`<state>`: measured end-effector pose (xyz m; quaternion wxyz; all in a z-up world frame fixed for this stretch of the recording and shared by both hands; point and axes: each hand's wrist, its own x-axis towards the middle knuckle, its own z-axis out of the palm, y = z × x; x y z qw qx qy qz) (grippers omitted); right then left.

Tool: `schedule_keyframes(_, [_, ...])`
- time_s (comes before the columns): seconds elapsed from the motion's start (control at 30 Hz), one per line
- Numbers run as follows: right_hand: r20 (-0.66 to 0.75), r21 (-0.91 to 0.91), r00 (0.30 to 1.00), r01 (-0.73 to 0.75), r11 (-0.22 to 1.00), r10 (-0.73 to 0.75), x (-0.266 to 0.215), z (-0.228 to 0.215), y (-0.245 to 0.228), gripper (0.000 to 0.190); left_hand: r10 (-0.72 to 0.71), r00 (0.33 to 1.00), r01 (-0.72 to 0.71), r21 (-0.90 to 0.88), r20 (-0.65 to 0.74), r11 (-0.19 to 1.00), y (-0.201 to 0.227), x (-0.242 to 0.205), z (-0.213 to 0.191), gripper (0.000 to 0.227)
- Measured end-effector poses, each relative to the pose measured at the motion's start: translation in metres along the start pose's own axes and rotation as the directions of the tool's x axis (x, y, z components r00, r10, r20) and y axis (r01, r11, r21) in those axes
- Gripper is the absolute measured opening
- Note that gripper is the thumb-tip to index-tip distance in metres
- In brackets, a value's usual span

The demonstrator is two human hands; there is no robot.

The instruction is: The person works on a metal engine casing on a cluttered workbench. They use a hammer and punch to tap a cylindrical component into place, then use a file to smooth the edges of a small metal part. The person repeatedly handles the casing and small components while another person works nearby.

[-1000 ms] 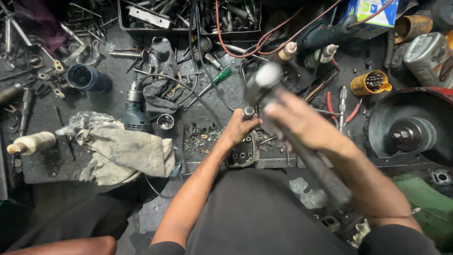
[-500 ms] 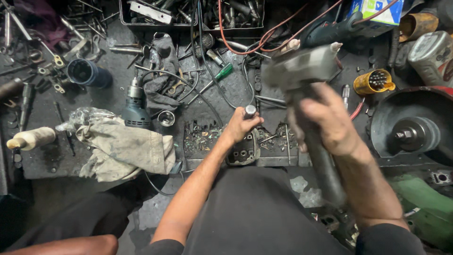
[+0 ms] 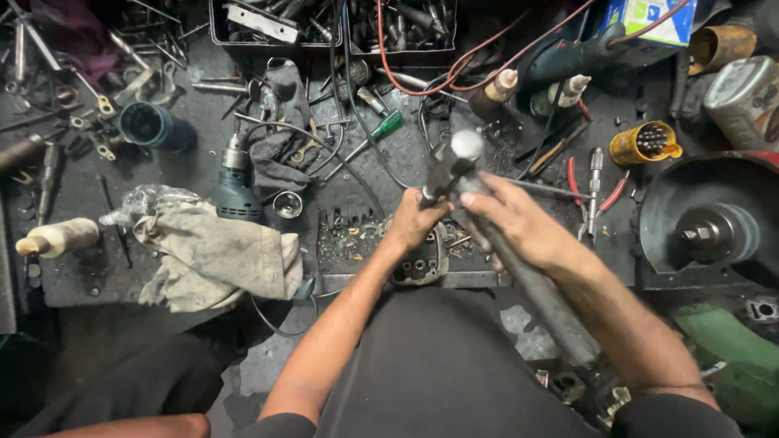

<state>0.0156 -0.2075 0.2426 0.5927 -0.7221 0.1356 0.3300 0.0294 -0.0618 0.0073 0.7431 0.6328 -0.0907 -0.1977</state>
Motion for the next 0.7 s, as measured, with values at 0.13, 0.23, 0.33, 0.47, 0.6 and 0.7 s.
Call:
schedule_keyframes(0.13, [0.001,0.142,0.939,0.341,0.929,-0.344,-0.017,-0.018,-0.007,0.043,0.082,0.996,-0.083,0.078,0.023,0.993,-0.008,0.001,-0.001,0.027])
schedule_keyframes(0.23, [-0.013,0.271,0.702,0.688,0.673,-0.712,-0.016,-0.019,-0.012,0.041,0.109,0.993,-0.112,0.069,0.035,0.991,-0.014,0.001,-0.003,0.028])
schedule_keyframes(0.33, [0.037,0.129,0.776,0.621,0.773,-0.629,-0.006,-0.014,-0.016,0.039,0.088,0.995,-0.089,0.04,0.041,0.995,-0.013,0.004,-0.002,0.027])
schedule_keyframes(0.47, [0.052,-0.161,0.999,0.024,0.987,-0.016,0.008,0.001,-0.009,0.035,0.05,0.997,-0.048,-0.038,0.058,0.998,-0.009,0.003,-0.002,0.021])
schedule_keyframes(0.6, [0.068,0.014,0.993,-0.095,0.995,0.093,0.01,0.006,-0.004,0.035,0.102,0.993,-0.098,-0.066,0.065,0.993,-0.006,0.0,-0.001,0.019])
schedule_keyframes(0.7, [0.052,0.048,0.995,-0.087,0.995,0.084,0.003,0.004,-0.01,0.037,0.017,0.999,-0.016,0.012,-0.029,1.0,-0.006,-0.001,0.0,0.024])
